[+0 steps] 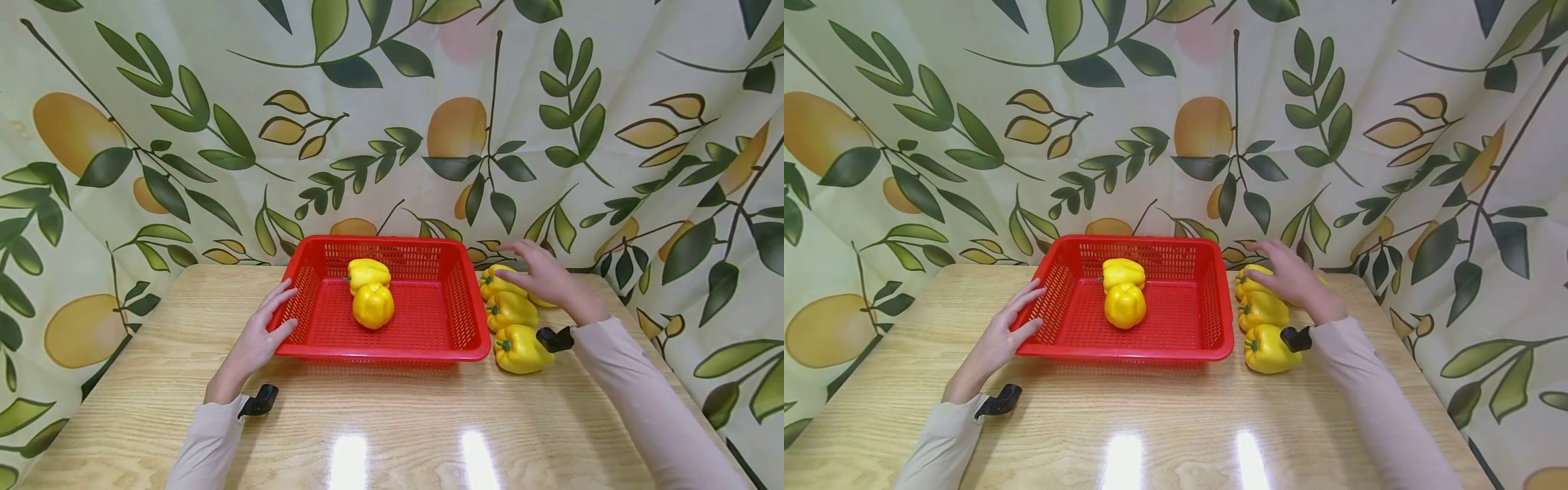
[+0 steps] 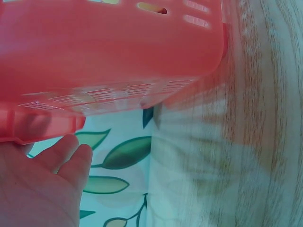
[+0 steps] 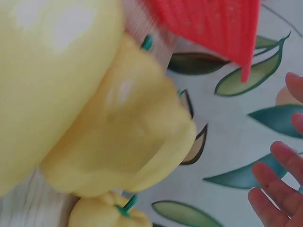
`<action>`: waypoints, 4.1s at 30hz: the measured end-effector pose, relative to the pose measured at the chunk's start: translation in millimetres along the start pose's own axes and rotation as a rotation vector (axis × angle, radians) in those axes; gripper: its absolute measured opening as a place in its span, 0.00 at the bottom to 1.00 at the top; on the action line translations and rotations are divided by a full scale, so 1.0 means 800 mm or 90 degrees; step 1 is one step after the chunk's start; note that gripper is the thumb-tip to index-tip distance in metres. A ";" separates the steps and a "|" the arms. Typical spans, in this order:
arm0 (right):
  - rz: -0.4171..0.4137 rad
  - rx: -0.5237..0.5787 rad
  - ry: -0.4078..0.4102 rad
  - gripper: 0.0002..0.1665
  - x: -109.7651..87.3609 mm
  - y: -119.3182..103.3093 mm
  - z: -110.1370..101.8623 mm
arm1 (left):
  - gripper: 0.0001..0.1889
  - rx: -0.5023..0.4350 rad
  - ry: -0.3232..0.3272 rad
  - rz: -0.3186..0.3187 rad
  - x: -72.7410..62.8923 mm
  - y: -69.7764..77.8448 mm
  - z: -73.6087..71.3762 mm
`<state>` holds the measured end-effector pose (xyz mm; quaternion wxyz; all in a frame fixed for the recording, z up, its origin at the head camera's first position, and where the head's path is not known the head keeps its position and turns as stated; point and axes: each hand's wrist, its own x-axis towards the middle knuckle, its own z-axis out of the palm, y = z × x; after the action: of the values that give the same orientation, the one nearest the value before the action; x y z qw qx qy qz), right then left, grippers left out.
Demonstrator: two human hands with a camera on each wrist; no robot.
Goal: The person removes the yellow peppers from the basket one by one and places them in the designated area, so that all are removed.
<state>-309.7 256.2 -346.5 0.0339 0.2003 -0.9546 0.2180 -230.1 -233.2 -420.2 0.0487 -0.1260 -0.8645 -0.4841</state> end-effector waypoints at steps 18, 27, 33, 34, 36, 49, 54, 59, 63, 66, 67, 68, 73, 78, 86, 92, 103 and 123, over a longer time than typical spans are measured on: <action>-0.051 0.015 -0.008 0.32 0.024 -0.050 0.012 | 0.28 -0.001 0.003 0.003 0.001 -0.001 0.001; -0.054 0.020 -0.016 0.32 0.032 -0.066 0.019 | 0.29 -0.005 -0.001 0.000 0.000 0.000 0.000; -0.055 0.052 -0.025 0.32 0.035 -0.076 0.022 | 0.29 -0.002 -0.001 -0.003 0.000 0.001 -0.001; -0.056 0.055 -0.024 0.32 0.036 -0.078 0.022 | 0.29 -0.004 -0.002 -0.003 0.000 0.001 -0.001; -0.062 0.056 -0.020 0.31 0.037 -0.082 0.023 | 0.29 -0.005 -0.002 -0.003 0.000 0.001 -0.001; -0.084 0.092 -0.019 0.32 0.052 -0.105 0.037 | 0.29 -0.005 -0.001 -0.002 -0.001 0.002 0.000; -0.080 0.098 -0.021 0.32 0.059 -0.111 0.046 | 0.29 0.002 0.000 -0.003 0.000 0.002 0.000; -0.079 0.117 -0.027 0.31 0.064 -0.117 0.057 | 0.29 -0.005 -0.003 -0.005 0.000 0.001 0.000; -0.083 0.123 -0.035 0.30 0.067 -0.123 0.065 | 0.29 -0.009 -0.004 -0.005 0.000 0.001 0.000; -0.094 0.126 -0.039 0.31 0.070 -0.128 0.070 | 0.29 -0.012 -0.003 -0.003 0.001 0.001 0.000; -0.098 0.125 -0.040 0.31 0.071 -0.129 0.072 | 0.29 -0.012 -0.003 -0.003 0.001 0.001 0.000; -0.101 0.122 -0.040 0.31 0.072 -0.130 0.074 | 0.29 -0.012 -0.003 -0.003 0.001 0.001 0.000; -0.105 0.112 -0.043 0.31 0.076 -0.133 0.083 | 0.29 -0.003 0.001 0.002 0.000 0.001 0.001; -0.108 0.119 -0.049 0.30 0.078 -0.137 0.088 | 0.29 -0.004 0.002 0.001 -0.001 0.000 0.001; -0.135 0.106 -0.059 0.30 0.084 -0.144 0.099 | 0.29 -0.008 0.004 0.001 0.000 0.000 0.001; -0.146 0.095 -0.083 0.31 0.090 -0.151 0.107 | 0.28 -0.012 0.005 0.007 0.000 -0.001 0.002; -0.155 0.078 -0.118 0.28 0.097 -0.158 0.121 | 0.29 -0.016 0.005 0.000 0.001 -0.002 0.002; -0.116 0.069 -0.210 0.31 0.104 -0.172 0.136 | 0.28 -0.012 0.003 0.004 0.000 -0.001 0.002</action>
<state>-328.9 65.5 -376.9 -0.1138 0.3206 -0.9119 0.2293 -230.4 -232.2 -422.0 0.0510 -0.1278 -0.8593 -0.4927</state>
